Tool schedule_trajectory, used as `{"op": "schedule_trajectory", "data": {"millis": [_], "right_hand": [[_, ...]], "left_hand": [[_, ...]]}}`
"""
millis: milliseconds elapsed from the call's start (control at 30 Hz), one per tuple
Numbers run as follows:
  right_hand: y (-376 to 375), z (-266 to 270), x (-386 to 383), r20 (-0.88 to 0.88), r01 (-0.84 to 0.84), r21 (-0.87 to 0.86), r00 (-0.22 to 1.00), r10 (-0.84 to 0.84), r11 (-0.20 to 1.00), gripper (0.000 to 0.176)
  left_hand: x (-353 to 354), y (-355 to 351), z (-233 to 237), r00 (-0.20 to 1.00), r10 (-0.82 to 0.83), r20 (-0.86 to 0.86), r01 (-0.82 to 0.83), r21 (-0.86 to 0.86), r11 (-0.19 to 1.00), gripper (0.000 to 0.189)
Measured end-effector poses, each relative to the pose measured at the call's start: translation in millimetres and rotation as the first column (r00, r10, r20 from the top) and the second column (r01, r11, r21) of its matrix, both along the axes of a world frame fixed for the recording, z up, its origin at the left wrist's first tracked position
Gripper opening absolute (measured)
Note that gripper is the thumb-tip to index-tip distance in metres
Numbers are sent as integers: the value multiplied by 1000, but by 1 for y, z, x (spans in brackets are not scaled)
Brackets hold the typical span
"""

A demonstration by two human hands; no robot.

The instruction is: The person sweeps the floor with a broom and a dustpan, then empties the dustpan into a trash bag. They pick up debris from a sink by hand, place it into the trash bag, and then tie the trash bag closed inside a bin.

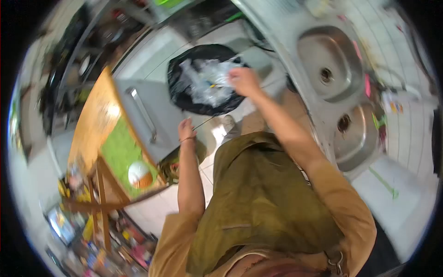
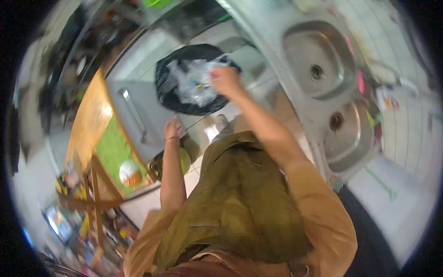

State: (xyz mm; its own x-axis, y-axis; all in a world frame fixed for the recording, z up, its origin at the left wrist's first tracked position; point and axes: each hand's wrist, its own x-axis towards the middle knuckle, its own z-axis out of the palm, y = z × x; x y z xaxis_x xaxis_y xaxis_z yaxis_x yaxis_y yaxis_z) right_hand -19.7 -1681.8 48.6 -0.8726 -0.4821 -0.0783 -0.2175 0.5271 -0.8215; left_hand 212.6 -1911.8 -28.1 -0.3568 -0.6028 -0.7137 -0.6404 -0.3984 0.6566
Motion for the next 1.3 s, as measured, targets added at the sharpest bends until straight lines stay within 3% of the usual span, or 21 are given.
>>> {"op": "schedule_trajectory", "data": {"millis": [33, 67, 100, 200, 267, 333, 367, 400, 433, 500, 600, 700, 800, 833, 900, 1000, 1100, 1233, 1267, 1300], "right_hand": [[-25, -29, 0, -23, -17, 203, 999, 22, 979, 24], [-41, -25, 1, 14, -58, 405, 998, 57, 913, 21], [-56, -38, 0, 23, -109, 478, 993, 112, 871, 18], [-43, 1, -6, -47, 139, 208, 990, -132, 968, 16], [1, 29, -11, -129, 306, -13, 943, -305, 952, 16], [79, 56, -24, -205, 569, -39, 800, -564, 821, 17], [130, 45, -36, -372, 631, -14, 717, -590, 776, 17], [178, 43, -46, -341, 727, 90, 664, -665, 681, 17], [232, 16, -57, -434, 769, 176, 621, -653, 614, 19], [310, -16, -77, -278, 668, 526, 720, -635, 527, 25], [365, -70, -105, -143, 554, 538, 803, -579, 636, 30], [370, -105, -133, 78, 525, 613, 703, -707, 590, 34], [368, -137, -151, 185, 589, 612, 542, -820, 528, 37], [372, -144, -150, 165, 580, 614, 569, -806, 535, 37], [378, -132, -147, 112, 562, 618, 629, -770, 549, 38], [385, -96, -143, 203, 544, 575, 629, -751, 611, 37], [386, -61, -135, 62, 573, 568, 685, -725, 590, 40], [378, -9, -129, 19, 431, 627, 825, -565, 650, 45], [378, -26, -117, -266, 666, 401, 742, -615, 629, 48], [339, 44, -118, -20, 471, 623, 808, -589, 624, 61]], "left_hand": [[-10, -3, 3, 1000, 4, 22, -6, 59, 998, 52], [-19, -6, 9, 999, 5, 50, -11, 116, 993, 51], [-25, -9, 7, 997, 8, 81, -18, 116, 993, 52], [-42, -17, 24, 993, -87, 84, 68, 210, 975, 76], [-41, -25, 13, 988, -103, 113, 79, 200, 977, 78], [-41, -30, 3, 982, -109, 156, 80, 184, 980, 81], [-43, -30, 1, 977, -111, 181, 79, 173, 982, 83], [-45, -31, -3, 972, -109, 208, 76, 160, 984, 84], [-46, -33, -8, 970, -103, 219, 71, 152, 986, 85], [-49, -34, -14, 967, -75, 242, 45, 129, 991, 87], [-55, -23, -7, 967, -64, 247, 48, 69, 996, 87], [-61, -10, 0, 960, -51, 275, 45, 27, 999, 86], [-65, 1, 4, 960, -2, 280, -4, 23, 1000, 86], [-65, 1, 5, 960, 21, 278, -29, 21, 999, 86], [-67, 3, 4, 962, 30, 271, -37, 18, 999, 86], [-67, 2, 1, 965, 56, 258, -60, 7, 998, 85], [-70, 2, -3, 967, 99, 235, -98, -15, 995, 78], [-65, -10, -26, 977, 104, 186, -112, 32, 993, 79], [-63, -5, -19, 991, 88, 103, -96, 75, 993, 83], [-68, 0, -14, 983, 60, 172, -58, -15, 998, 78]]}}
